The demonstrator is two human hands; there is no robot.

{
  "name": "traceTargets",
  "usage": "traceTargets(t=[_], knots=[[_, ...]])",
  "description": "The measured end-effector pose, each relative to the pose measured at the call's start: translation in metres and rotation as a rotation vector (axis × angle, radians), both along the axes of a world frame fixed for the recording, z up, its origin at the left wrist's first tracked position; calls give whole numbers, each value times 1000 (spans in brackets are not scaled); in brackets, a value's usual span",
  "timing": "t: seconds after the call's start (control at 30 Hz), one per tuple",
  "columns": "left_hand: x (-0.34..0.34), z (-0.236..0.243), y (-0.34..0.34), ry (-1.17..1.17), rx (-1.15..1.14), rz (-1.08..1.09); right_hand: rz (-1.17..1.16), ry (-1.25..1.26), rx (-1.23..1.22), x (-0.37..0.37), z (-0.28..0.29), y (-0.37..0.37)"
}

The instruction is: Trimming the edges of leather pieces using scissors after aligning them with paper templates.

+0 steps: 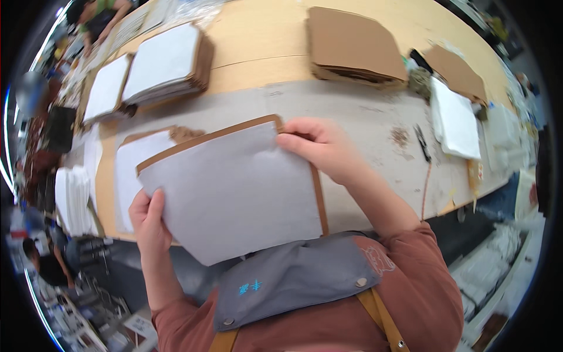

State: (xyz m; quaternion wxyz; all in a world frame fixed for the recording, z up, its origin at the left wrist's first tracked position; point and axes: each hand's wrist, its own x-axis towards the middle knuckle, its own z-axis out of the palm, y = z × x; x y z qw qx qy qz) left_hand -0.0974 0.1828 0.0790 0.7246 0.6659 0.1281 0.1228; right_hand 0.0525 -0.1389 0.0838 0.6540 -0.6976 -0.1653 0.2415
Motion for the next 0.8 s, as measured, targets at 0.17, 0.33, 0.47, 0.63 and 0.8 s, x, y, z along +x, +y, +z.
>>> traceTargets(t=[0.17, 0.33, 0.47, 0.63, 0.8], knots=[[-4, 4, -2, 29, 21, 39, -13, 68, 21, -4, -9, 9], [-5, 16, 34, 166, 178, 161, 75, 186, -12, -13, -27, 45], [-10, 43, 94, 296, 312, 186, 293, 183, -60, -12, -17, 96], [4, 66, 157, 346, 438, 181, 404, 191, 54, -1, 6, 155], [40, 43, 190, 387, 604, 127, 317, 72, 62, 30, -23, 189]])
